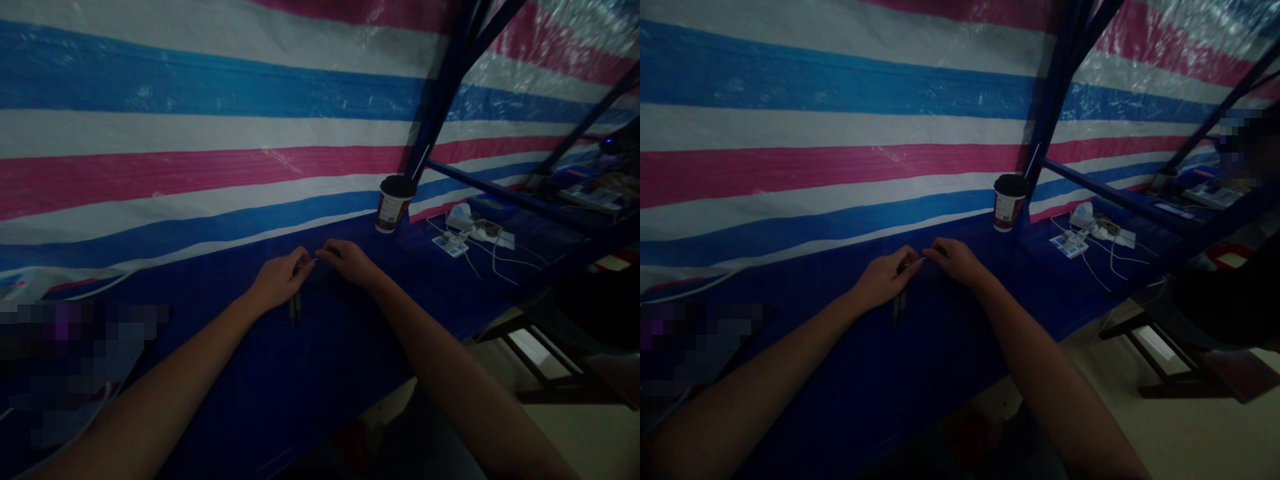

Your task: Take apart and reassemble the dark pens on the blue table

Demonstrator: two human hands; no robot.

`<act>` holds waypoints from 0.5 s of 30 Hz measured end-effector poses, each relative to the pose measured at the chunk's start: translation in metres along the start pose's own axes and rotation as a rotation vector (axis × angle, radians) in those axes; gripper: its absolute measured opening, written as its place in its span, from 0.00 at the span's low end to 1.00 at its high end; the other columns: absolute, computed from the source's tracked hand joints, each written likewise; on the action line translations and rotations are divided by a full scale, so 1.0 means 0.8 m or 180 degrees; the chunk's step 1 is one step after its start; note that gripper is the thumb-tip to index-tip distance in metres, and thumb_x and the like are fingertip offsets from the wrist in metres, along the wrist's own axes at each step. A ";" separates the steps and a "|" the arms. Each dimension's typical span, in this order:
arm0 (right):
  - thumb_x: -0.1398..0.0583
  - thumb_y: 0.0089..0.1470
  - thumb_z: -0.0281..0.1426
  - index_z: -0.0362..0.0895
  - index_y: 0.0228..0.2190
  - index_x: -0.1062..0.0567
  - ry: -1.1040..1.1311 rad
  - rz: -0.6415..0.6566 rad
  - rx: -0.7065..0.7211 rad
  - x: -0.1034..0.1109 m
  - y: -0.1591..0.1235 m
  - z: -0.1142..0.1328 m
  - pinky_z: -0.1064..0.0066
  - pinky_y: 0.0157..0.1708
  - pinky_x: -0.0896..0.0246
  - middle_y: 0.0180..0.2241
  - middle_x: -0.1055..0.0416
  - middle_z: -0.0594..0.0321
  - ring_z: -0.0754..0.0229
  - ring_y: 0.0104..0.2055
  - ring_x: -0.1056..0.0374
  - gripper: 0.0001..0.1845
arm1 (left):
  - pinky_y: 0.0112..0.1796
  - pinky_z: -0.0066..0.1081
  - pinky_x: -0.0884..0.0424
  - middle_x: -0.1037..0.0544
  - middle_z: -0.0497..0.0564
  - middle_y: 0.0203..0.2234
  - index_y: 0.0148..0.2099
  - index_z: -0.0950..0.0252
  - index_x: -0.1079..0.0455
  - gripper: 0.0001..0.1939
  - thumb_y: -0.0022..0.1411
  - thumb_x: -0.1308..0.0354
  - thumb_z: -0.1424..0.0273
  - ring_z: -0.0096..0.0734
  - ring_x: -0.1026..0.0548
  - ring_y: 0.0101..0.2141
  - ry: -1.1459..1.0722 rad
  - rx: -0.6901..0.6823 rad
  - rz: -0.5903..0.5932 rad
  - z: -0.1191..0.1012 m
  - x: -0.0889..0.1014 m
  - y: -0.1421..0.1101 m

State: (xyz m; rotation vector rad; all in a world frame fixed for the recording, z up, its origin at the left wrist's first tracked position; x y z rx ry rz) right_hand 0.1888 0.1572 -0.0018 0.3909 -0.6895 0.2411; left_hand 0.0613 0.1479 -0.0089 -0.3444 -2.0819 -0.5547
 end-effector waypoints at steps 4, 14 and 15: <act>0.34 0.55 0.32 0.43 0.32 0.29 0.0663 0.0245 0.0122 -0.003 -0.002 -0.002 0.72 0.36 0.40 0.31 0.29 0.67 0.64 0.34 0.33 0.09 | 0.30 0.33 0.41 0.26 0.48 0.23 0.37 0.59 0.31 0.15 0.71 0.54 0.59 0.35 0.27 0.25 -0.0099 -0.0181 0.0012 -0.002 -0.001 0.000; 0.32 0.52 0.29 0.42 0.41 0.24 0.0637 0.0008 0.0084 0.017 0.000 -0.009 0.69 0.39 0.38 0.38 0.23 0.60 0.60 0.37 0.29 0.14 | 0.32 0.32 0.36 0.22 0.49 0.28 0.40 0.62 0.28 0.16 0.73 0.54 0.60 0.35 0.25 0.29 -0.0023 -0.0392 -0.0290 -0.006 0.007 -0.003; 0.32 0.53 0.31 0.42 0.43 0.24 0.0739 -0.0031 0.0013 0.019 0.000 -0.012 0.68 0.38 0.38 0.37 0.23 0.60 0.60 0.37 0.29 0.15 | 0.32 0.33 0.35 0.22 0.49 0.28 0.40 0.62 0.28 0.16 0.73 0.53 0.60 0.35 0.24 0.29 -0.0013 -0.0405 -0.0306 -0.006 0.007 -0.003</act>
Point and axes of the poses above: each hand's wrist, its own y-axis towards the middle knuckle, its own x-axis out of the back of the hand, z = x × y, the point moved 10 cm from there along y, towards the middle knuckle
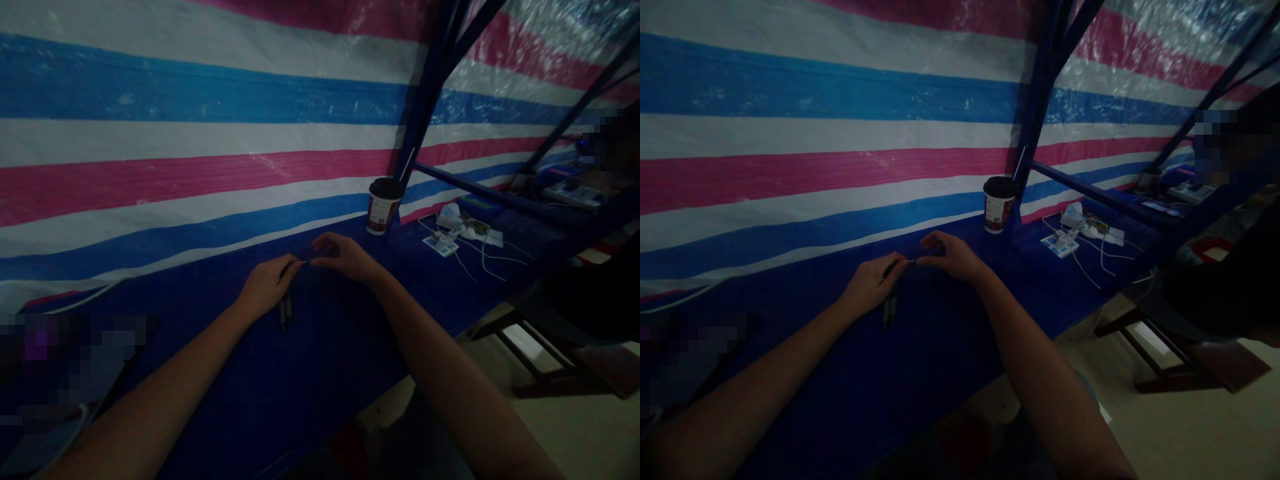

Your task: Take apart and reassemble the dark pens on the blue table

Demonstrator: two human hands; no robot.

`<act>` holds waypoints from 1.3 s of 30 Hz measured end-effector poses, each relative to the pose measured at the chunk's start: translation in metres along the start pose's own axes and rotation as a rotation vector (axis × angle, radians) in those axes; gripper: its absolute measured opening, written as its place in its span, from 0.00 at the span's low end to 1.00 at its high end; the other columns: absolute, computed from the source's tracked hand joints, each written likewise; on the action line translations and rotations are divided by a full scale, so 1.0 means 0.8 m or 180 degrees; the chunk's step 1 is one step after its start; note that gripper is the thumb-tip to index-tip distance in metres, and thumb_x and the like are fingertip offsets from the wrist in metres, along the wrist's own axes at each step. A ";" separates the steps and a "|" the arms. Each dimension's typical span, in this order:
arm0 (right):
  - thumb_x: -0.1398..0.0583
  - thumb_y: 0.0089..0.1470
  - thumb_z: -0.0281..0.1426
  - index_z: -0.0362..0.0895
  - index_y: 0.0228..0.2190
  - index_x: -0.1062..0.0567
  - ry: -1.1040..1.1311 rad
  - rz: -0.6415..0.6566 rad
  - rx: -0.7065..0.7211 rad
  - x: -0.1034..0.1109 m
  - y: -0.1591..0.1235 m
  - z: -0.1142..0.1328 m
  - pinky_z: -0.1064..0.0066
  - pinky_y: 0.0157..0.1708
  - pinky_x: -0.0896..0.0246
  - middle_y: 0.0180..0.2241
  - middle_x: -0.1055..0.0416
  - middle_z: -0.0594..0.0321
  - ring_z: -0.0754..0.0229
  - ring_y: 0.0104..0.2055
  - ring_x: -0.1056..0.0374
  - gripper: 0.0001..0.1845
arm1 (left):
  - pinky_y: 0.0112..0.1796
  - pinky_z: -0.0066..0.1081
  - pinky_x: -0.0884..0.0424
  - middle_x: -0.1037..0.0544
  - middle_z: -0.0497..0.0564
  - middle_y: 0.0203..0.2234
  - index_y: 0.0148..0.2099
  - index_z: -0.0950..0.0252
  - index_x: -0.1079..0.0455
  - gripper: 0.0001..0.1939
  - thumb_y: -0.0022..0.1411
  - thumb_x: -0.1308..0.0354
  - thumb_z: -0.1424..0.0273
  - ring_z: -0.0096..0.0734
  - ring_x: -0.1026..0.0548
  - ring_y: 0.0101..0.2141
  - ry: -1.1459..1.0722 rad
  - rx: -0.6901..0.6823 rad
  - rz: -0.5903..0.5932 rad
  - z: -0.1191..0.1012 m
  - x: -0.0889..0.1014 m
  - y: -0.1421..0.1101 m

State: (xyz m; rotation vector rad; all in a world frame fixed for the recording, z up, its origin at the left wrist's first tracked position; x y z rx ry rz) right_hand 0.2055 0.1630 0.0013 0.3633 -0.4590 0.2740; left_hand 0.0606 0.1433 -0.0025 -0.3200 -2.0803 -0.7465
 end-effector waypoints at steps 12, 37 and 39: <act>0.36 0.58 0.31 0.42 0.41 0.28 0.0358 0.0007 -0.0279 0.004 0.000 -0.013 0.68 0.34 0.37 0.29 0.25 0.63 0.61 0.31 0.29 0.10 | 0.30 0.32 0.36 0.23 0.49 0.26 0.41 0.62 0.28 0.18 0.72 0.53 0.57 0.35 0.25 0.26 -0.0088 0.0103 0.0006 0.002 -0.001 0.002; 0.35 0.51 0.33 0.45 0.37 0.24 0.1339 -0.1357 -0.0085 0.065 -0.007 -0.015 0.72 0.25 0.40 0.29 0.30 0.67 0.65 0.28 0.33 0.10 | 0.29 0.30 0.35 0.24 0.48 0.26 0.43 0.63 0.28 0.12 0.71 0.49 0.62 0.30 0.28 0.24 -0.0249 -0.0023 -0.0120 -0.003 0.002 0.002; 0.36 0.51 0.34 0.45 0.38 0.25 0.1283 -0.1373 -0.0093 0.067 -0.007 -0.015 0.73 0.25 0.40 0.30 0.30 0.66 0.66 0.28 0.34 0.10 | 0.28 0.30 0.35 0.24 0.47 0.26 0.43 0.63 0.27 0.13 0.71 0.49 0.62 0.30 0.28 0.24 -0.0245 -0.0031 -0.0130 -0.003 0.003 0.002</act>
Point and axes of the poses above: each hand's wrist, its own y-axis towards the middle knuckle, its own x-axis out of the back of the hand, z = x × y, the point moved 10 cm from there along y, towards the middle knuckle
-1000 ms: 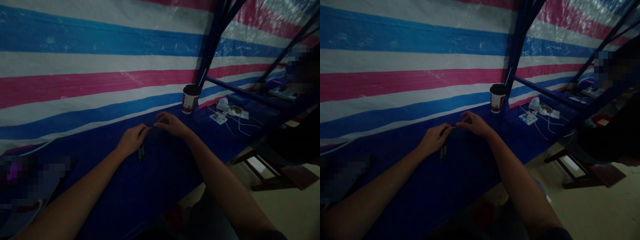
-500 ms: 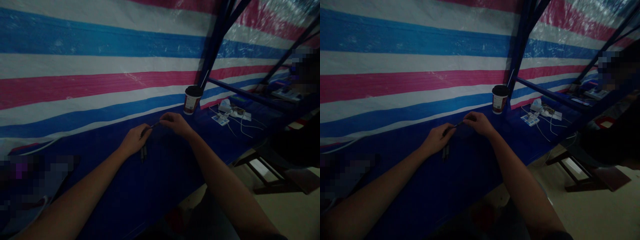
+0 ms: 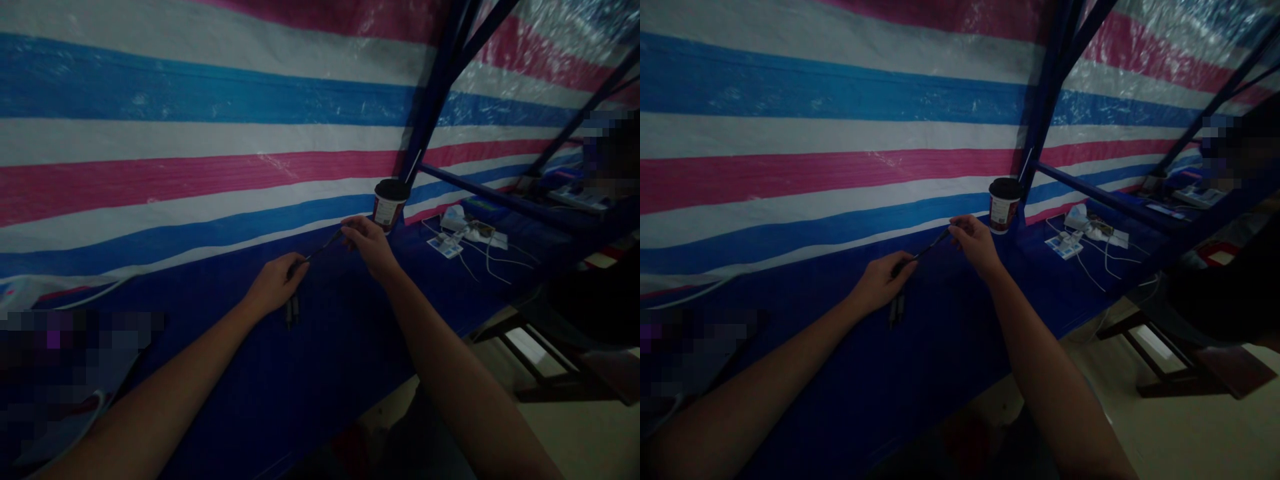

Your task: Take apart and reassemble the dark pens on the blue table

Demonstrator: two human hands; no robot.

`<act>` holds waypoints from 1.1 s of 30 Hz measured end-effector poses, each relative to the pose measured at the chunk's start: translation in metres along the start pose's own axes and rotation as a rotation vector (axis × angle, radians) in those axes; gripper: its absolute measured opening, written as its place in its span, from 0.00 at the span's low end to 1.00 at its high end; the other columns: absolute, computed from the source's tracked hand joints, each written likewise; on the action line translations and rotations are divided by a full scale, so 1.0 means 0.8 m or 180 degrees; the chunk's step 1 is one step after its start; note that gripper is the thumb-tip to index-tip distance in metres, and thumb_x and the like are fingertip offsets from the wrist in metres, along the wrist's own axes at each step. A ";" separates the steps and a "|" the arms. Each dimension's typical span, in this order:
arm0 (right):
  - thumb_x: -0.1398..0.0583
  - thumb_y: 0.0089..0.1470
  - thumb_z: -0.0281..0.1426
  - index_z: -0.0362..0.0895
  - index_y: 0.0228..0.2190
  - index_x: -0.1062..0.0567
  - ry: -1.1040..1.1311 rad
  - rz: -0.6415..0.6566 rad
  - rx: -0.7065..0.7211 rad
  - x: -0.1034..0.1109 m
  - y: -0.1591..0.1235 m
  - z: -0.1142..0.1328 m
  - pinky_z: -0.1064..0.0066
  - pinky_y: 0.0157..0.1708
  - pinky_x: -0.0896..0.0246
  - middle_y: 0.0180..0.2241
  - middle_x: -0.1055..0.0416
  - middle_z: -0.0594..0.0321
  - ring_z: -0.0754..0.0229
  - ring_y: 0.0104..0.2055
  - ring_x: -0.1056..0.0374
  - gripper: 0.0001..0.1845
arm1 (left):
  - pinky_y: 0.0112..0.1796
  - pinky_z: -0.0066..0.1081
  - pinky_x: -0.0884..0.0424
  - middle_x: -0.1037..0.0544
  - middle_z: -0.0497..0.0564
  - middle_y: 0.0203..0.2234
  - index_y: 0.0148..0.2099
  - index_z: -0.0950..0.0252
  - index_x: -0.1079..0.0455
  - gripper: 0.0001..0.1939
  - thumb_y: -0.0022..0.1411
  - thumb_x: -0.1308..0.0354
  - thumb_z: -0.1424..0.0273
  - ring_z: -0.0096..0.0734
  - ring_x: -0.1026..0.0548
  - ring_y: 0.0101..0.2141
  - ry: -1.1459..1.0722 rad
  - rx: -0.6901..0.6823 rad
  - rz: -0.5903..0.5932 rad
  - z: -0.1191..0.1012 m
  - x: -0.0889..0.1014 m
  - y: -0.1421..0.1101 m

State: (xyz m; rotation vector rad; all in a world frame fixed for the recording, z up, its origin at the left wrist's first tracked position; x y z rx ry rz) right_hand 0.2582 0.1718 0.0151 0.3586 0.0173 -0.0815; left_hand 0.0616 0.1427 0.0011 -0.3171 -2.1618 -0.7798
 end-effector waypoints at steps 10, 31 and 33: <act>0.34 0.50 0.32 0.44 0.37 0.25 -0.0288 0.0713 -0.0235 -0.032 -0.008 -0.010 0.70 0.30 0.37 0.31 0.26 0.64 0.64 0.28 0.32 0.11 | 0.31 0.31 0.31 0.21 0.50 0.31 0.44 0.63 0.27 0.13 0.72 0.49 0.61 0.33 0.25 0.29 -0.0059 -0.0149 -0.0075 -0.004 0.002 -0.001; 0.39 0.59 0.50 0.43 0.28 0.21 -0.1811 0.1243 0.0062 -0.046 -0.020 -0.008 0.70 0.29 0.44 0.23 0.27 0.63 0.61 0.27 0.33 0.23 | 0.40 0.38 0.34 0.17 0.50 0.33 0.44 0.56 0.19 0.11 0.69 0.42 0.60 0.38 0.23 0.35 0.0288 -0.0123 -0.0295 0.008 0.013 0.003; 0.46 0.63 0.52 0.43 0.22 0.23 -0.1903 0.1028 -0.0109 -0.037 -0.016 -0.015 0.69 0.29 0.45 0.20 0.30 0.62 0.61 0.25 0.34 0.31 | 0.42 0.39 0.34 0.17 0.50 0.33 0.43 0.56 0.19 0.11 0.69 0.41 0.59 0.39 0.23 0.36 0.0331 -0.0191 -0.0298 0.006 0.011 0.003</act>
Point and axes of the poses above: each hand's wrist, its own y-axis towards the middle knuckle, its own x-axis out of the back of the hand, z = x × y, the point moved 10 cm from there along y, towards the middle knuckle
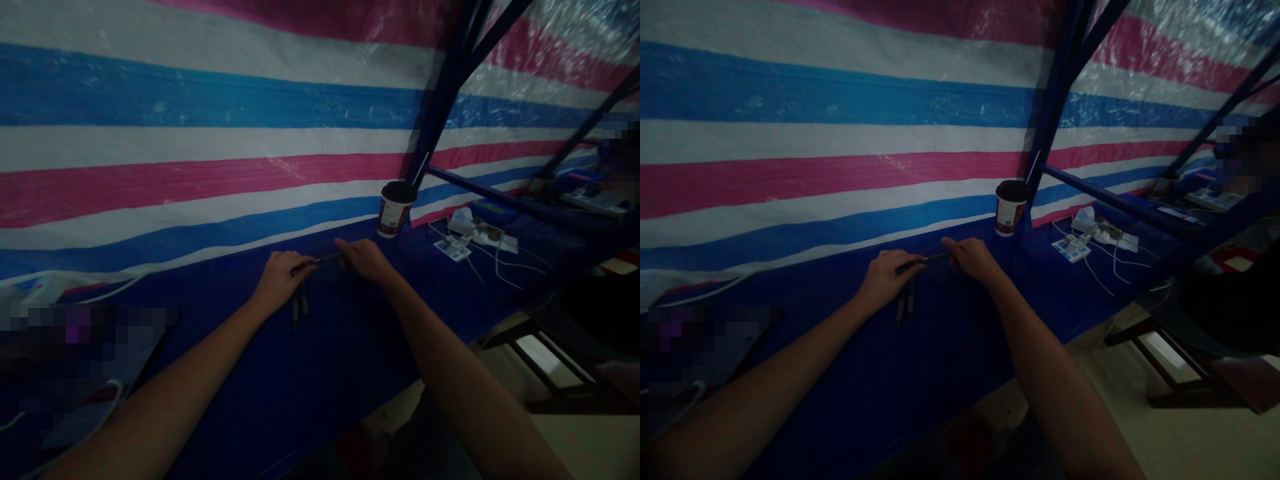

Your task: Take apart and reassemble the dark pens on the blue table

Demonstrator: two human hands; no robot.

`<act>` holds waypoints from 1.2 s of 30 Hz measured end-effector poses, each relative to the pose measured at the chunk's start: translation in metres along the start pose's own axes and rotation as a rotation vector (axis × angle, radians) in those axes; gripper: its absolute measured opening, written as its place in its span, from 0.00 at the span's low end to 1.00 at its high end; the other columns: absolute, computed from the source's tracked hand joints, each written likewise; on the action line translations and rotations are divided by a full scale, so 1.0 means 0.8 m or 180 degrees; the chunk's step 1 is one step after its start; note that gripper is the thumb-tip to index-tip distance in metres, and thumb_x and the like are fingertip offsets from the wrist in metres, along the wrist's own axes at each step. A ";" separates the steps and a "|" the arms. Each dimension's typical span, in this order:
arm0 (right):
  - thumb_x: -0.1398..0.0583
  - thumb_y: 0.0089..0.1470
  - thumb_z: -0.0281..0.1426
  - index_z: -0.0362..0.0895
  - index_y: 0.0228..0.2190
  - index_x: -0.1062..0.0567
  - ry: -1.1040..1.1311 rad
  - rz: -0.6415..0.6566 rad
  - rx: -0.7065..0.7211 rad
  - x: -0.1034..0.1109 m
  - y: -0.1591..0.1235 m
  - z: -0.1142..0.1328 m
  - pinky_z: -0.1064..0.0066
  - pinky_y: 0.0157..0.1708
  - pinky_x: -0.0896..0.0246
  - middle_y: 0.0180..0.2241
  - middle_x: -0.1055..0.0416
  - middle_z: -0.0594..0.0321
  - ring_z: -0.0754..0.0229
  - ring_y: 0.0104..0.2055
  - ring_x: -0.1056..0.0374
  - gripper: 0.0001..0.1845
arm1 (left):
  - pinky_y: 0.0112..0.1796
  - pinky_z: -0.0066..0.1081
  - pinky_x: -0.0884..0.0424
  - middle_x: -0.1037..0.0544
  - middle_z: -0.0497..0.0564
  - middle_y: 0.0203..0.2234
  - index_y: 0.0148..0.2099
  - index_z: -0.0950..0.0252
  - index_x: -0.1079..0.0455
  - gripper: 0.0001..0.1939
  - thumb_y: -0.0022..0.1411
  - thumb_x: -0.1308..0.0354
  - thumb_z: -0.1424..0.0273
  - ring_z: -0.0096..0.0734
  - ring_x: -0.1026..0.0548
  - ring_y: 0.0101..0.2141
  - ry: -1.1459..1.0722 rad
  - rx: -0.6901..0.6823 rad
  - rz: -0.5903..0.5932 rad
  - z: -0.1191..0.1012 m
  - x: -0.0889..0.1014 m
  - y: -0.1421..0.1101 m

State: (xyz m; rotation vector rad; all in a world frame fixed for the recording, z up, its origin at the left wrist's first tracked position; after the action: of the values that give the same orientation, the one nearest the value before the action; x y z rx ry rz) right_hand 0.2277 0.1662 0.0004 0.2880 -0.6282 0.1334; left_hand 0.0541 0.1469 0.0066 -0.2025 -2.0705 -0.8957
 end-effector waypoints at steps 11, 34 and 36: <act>0.39 0.61 0.45 0.43 0.27 0.23 -0.0134 0.0327 0.0226 -0.015 -0.005 0.011 0.70 0.29 0.47 0.22 0.29 0.64 0.63 0.26 0.36 0.20 | 0.44 0.40 0.35 0.16 0.49 0.34 0.43 0.55 0.19 0.10 0.69 0.42 0.60 0.38 0.23 0.38 0.0084 -0.0037 0.0048 0.001 -0.004 -0.001; 0.41 0.63 0.40 0.43 0.27 0.23 0.1035 0.0906 0.0249 -0.040 -0.017 0.043 0.72 0.30 0.44 0.22 0.28 0.67 0.65 0.26 0.36 0.17 | 0.32 0.32 0.26 0.21 0.47 0.30 0.55 0.60 0.38 0.22 0.62 0.37 0.62 0.33 0.20 0.32 -0.2393 0.0894 -0.1135 0.026 0.025 0.003; 0.40 0.62 0.39 0.43 0.28 0.23 0.1363 0.1167 0.0361 -0.059 -0.023 0.055 0.71 0.32 0.41 0.24 0.26 0.65 0.64 0.28 0.33 0.16 | 0.34 0.33 0.25 0.19 0.48 0.33 0.58 0.59 0.39 0.24 0.62 0.38 0.63 0.33 0.20 0.33 -0.2510 0.0866 -0.1178 0.018 0.028 0.007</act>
State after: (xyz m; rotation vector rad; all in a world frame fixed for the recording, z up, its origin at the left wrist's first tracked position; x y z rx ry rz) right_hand 0.1689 0.1332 0.0018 0.2409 -0.2418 0.5690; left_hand 0.0335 0.1569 0.0209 -0.0167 -3.0112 -0.8033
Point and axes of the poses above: each hand's wrist, its own y-axis towards the middle knuckle, its own x-axis out of the back of the hand, z = x × y, the point moved 10 cm from there along y, towards the middle knuckle
